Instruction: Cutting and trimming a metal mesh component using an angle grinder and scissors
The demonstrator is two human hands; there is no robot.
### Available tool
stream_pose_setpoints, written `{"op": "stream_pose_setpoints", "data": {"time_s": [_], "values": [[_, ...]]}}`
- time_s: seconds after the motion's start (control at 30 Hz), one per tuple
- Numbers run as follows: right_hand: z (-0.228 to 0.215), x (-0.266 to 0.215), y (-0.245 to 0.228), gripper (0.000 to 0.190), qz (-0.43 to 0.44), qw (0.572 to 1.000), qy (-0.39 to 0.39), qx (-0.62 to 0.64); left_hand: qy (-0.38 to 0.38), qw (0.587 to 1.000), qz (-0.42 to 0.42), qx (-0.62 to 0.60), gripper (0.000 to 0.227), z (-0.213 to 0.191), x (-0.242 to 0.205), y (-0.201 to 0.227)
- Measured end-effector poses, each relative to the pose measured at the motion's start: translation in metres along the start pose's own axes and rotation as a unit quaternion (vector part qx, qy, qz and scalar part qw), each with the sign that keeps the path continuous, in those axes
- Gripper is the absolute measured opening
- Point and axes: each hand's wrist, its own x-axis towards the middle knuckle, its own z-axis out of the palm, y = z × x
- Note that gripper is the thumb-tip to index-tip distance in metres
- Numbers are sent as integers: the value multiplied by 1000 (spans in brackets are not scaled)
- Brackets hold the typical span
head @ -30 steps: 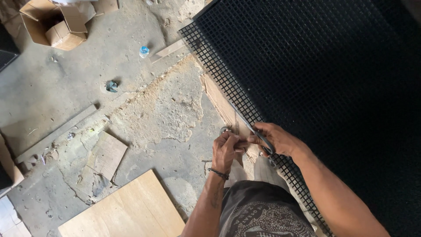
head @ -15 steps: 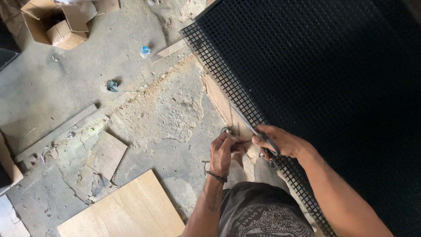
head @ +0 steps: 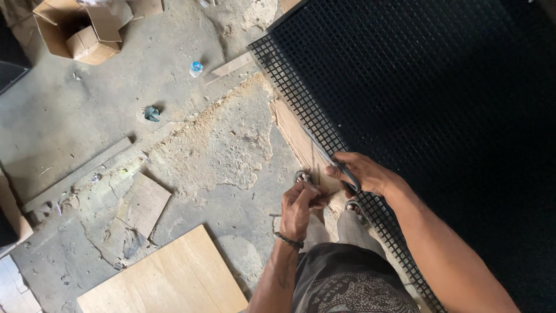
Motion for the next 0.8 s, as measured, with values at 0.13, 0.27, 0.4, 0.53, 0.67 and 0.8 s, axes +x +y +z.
{"op": "stream_pose_setpoints", "data": {"time_s": [0.13, 0.27, 0.4, 0.53, 0.67, 0.8], "values": [[4, -4, -5, 45, -4, 1000, 11, 24, -14, 1000, -11, 6, 10, -4, 3, 1], [10, -17, -25, 33, -25, 999, 12, 18, -39, 998, -22, 39, 9, -7, 0, 13], [15, -30, -46, 30, -38, 999, 19, 34, -49, 998, -30, 40, 9, -14, 0, 23], [17, -35, -47, 32, -28, 999, 25, 25, -63, 997, -22, 51, 10, -22, -1, 35], [9, -39, -32, 33, 5, 999, -18, 38, -57, 997, -9, 42, 13, -29, -4, 44], [5, -19, -33, 38, 0, 999, -29, 23, -65, 997, 5, 44, 12, -31, -3, 51]]}}
